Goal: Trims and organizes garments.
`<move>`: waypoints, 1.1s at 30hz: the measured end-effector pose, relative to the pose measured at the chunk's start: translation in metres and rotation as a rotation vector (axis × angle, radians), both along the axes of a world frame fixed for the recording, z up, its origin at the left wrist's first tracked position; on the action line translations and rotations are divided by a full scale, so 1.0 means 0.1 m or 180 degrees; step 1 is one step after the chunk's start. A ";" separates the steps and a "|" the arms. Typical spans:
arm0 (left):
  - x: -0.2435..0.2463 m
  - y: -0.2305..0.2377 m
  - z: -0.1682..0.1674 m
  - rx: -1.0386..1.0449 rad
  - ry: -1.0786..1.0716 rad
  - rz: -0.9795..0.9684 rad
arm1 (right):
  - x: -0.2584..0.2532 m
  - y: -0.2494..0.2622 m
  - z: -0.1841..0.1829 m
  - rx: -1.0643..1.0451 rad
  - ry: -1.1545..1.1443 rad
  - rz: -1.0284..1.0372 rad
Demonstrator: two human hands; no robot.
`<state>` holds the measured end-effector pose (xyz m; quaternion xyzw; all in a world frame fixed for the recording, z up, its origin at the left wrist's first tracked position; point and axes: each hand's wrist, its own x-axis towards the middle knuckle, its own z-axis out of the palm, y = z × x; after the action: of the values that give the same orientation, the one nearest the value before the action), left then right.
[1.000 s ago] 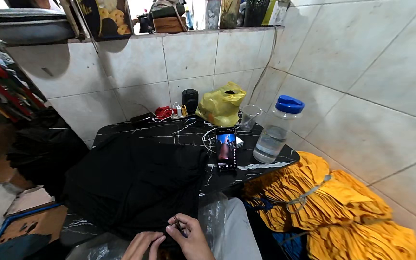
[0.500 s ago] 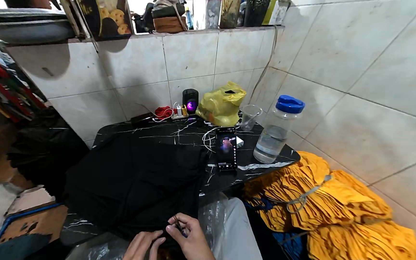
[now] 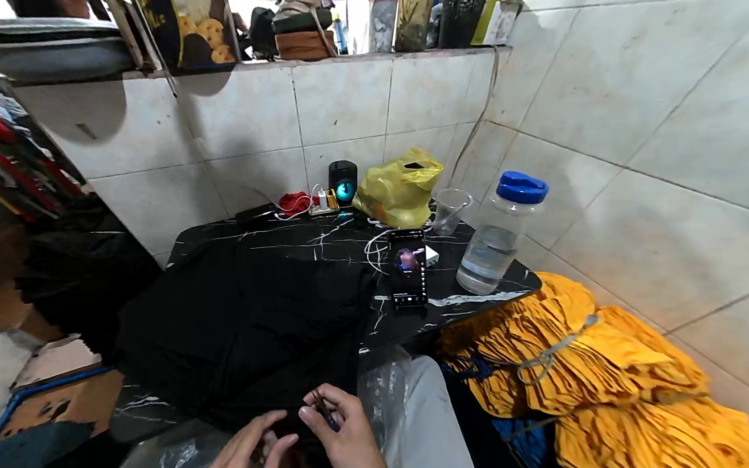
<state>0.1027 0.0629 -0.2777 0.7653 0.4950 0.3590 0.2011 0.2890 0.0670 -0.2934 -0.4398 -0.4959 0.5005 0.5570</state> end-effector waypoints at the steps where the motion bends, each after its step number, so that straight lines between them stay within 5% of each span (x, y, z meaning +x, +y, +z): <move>1: 0.02 0.01 0.00 0.0048 0.0133 0.0089 | -0.02 -0.02 0.03 0.0022 -0.0065 -0.0015; 6: 0.18 0.00 -0.08 0.0166 0.0574 0.0224 | -0.05 -0.06 0.10 0.0159 -0.0371 -0.0102; 33: 0.15 0.01 -0.14 0.0348 0.0468 0.0233 | -0.03 -0.03 -0.02 0.0267 -0.0540 -0.0209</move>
<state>0.1178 0.0642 -0.2912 0.7808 0.5157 0.3355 0.1089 0.2864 0.0641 -0.2949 -0.4729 -0.5471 0.4217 0.5471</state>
